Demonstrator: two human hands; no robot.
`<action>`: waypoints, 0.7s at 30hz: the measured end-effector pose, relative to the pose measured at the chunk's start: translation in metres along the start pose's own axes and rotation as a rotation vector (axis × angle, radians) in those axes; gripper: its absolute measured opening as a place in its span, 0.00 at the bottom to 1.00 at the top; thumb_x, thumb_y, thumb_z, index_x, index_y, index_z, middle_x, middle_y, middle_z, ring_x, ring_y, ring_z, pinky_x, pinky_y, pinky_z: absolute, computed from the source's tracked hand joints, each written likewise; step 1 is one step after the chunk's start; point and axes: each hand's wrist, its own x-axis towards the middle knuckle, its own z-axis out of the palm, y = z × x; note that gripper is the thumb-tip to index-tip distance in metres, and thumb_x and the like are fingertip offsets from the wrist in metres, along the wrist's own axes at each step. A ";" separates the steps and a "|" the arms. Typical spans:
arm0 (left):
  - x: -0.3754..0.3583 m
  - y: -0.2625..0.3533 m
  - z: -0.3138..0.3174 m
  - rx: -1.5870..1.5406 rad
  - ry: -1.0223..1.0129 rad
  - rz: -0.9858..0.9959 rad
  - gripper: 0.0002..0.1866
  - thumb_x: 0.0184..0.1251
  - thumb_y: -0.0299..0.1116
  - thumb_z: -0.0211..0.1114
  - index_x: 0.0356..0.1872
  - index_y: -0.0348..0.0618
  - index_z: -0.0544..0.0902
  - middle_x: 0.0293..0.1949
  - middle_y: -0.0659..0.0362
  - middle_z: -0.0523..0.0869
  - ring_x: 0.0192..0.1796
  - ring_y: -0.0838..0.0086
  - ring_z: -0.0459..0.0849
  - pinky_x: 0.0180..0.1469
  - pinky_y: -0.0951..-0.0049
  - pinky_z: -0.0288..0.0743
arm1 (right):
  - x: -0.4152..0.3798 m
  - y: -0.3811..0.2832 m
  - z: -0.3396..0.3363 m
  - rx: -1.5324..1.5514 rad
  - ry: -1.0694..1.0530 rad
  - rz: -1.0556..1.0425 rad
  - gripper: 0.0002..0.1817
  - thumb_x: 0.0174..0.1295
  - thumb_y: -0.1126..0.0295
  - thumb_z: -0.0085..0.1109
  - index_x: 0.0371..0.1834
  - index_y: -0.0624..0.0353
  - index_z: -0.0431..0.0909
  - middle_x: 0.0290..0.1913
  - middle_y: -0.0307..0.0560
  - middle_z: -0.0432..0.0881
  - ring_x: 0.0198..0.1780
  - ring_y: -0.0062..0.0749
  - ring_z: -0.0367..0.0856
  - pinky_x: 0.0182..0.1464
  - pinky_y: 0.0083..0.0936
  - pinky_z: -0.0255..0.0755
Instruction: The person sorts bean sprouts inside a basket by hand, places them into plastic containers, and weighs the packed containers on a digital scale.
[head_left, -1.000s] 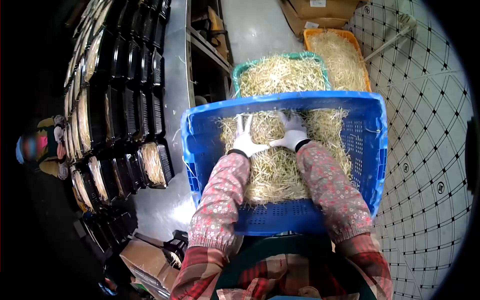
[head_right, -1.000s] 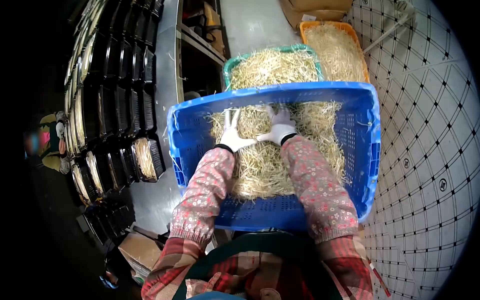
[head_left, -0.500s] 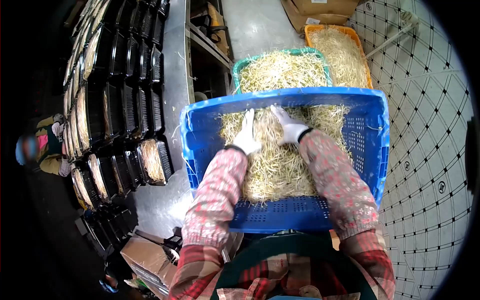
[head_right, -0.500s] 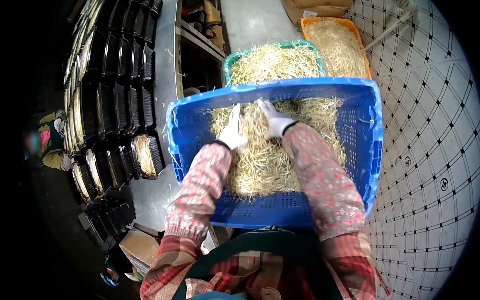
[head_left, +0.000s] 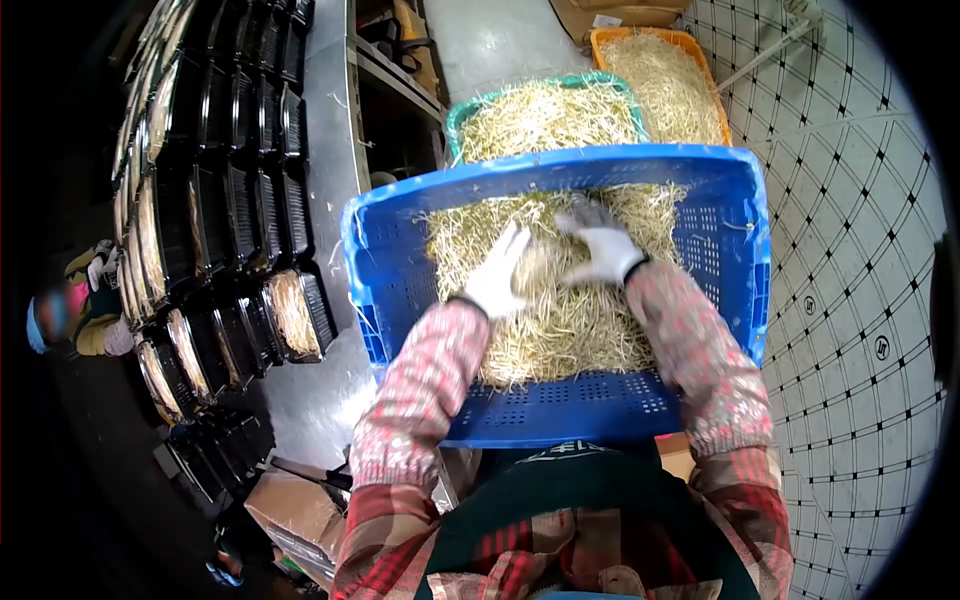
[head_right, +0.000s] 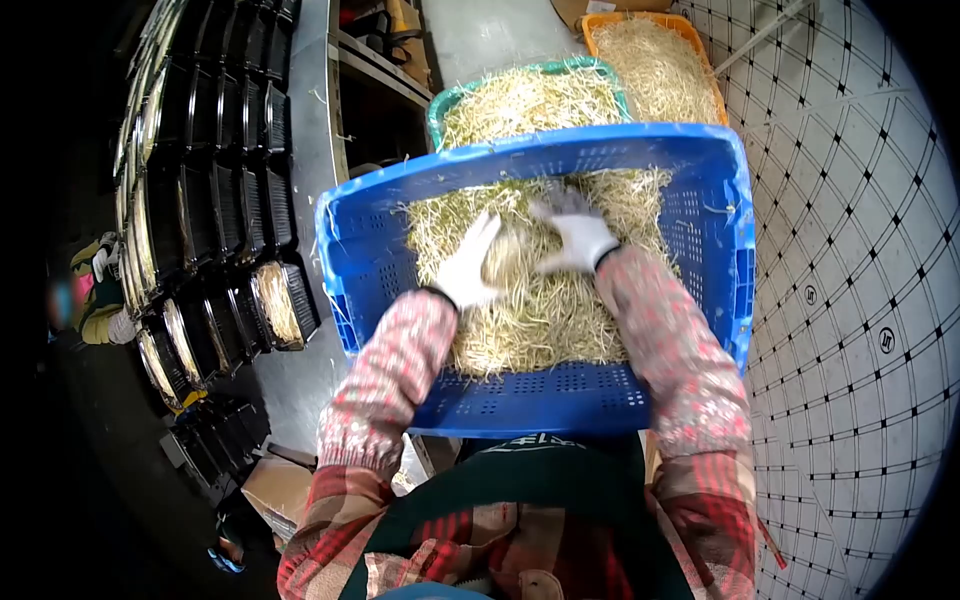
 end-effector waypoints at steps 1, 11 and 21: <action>0.017 0.006 -0.004 0.019 0.042 -0.095 0.57 0.50 0.34 0.78 0.80 0.54 0.51 0.79 0.46 0.53 0.76 0.50 0.61 0.73 0.60 0.67 | 0.017 0.014 0.011 0.042 0.120 0.036 0.57 0.46 0.36 0.73 0.80 0.33 0.55 0.80 0.63 0.53 0.81 0.59 0.44 0.78 0.52 0.47; -0.131 -0.019 0.064 0.371 -0.276 0.441 0.46 0.47 0.27 0.71 0.73 0.62 0.68 0.66 0.54 0.75 0.59 0.58 0.78 0.55 0.54 0.76 | -0.133 -0.002 0.098 -0.282 0.008 -0.487 0.55 0.48 0.47 0.76 0.80 0.34 0.53 0.78 0.51 0.55 0.78 0.58 0.53 0.69 0.67 0.59; -0.110 -0.017 0.067 0.134 -0.059 -0.136 0.39 0.51 0.35 0.77 0.68 0.55 0.72 0.62 0.52 0.78 0.58 0.55 0.80 0.59 0.61 0.77 | -0.072 -0.012 0.074 0.151 -0.122 0.020 0.30 0.57 0.69 0.66 0.67 0.44 0.74 0.64 0.51 0.76 0.66 0.48 0.73 0.63 0.40 0.77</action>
